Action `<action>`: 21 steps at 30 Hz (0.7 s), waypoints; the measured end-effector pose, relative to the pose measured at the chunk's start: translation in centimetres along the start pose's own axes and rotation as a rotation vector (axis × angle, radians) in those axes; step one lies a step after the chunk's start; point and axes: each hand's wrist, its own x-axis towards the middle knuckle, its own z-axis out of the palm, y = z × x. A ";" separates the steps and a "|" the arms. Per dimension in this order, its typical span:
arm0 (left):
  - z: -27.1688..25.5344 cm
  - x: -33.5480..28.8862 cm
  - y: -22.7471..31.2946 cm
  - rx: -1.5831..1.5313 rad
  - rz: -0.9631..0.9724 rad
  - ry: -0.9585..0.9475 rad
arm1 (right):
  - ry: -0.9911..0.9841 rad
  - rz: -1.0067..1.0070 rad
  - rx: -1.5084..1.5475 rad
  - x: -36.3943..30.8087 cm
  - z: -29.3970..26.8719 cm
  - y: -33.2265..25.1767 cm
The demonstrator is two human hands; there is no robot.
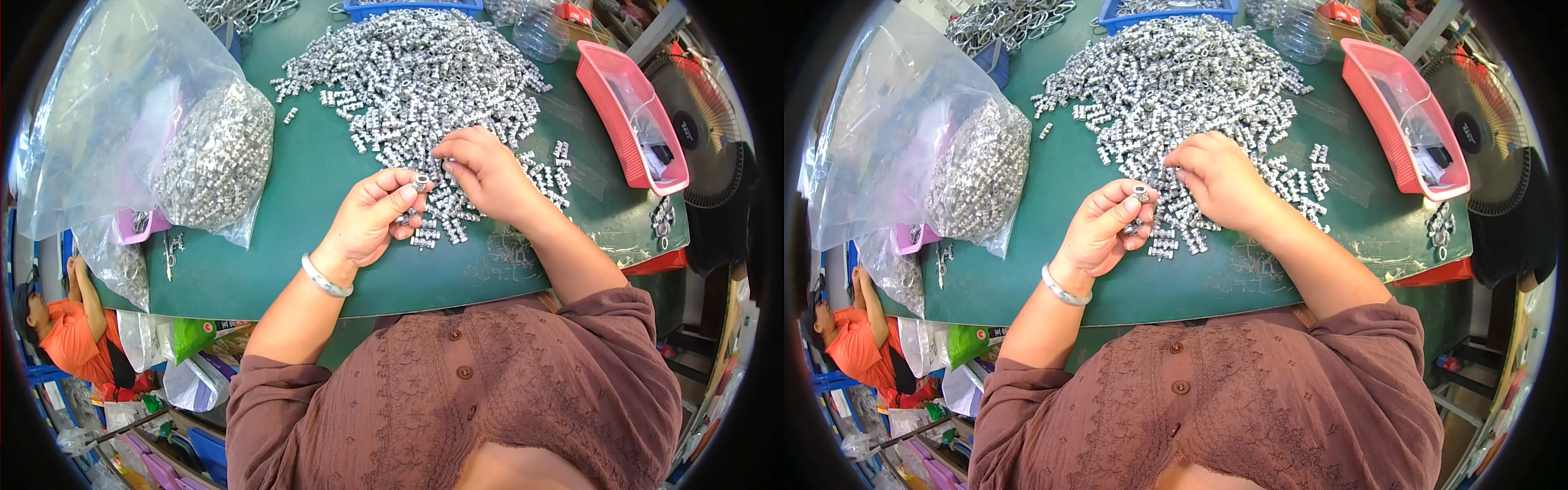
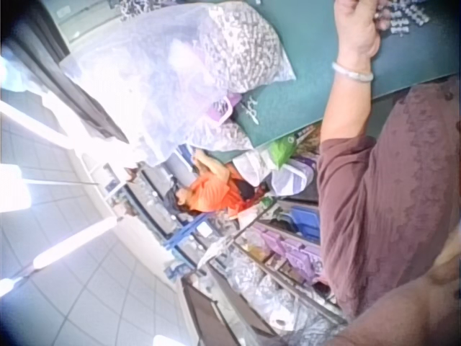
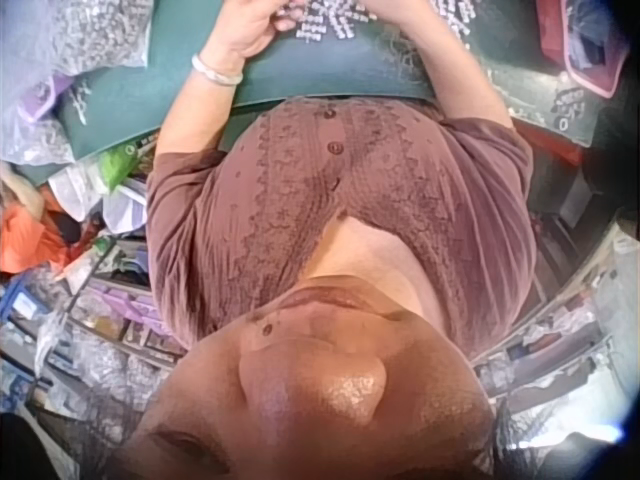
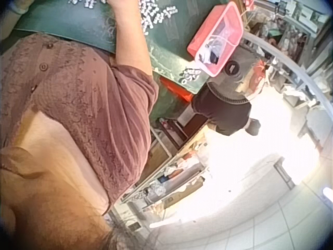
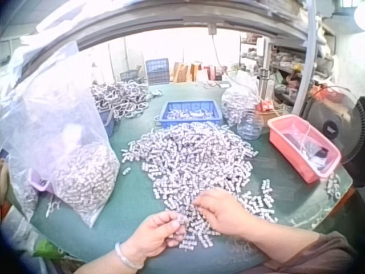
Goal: The person connects small metal parts together by hand from a pile on the work surface.
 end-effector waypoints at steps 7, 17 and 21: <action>-0.8 0.2 0.5 -0.256 0.044 -0.058 | -0.167 -0.048 -0.247 0.1 0.4 -0.3; -2.6 0.7 0.2 -0.620 0.038 -0.077 | -0.204 -0.049 -0.370 0.4 0.7 -1.0; -2.1 0.6 0.5 -0.491 0.046 -0.030 | -0.214 -0.040 -0.399 0.2 0.7 -0.3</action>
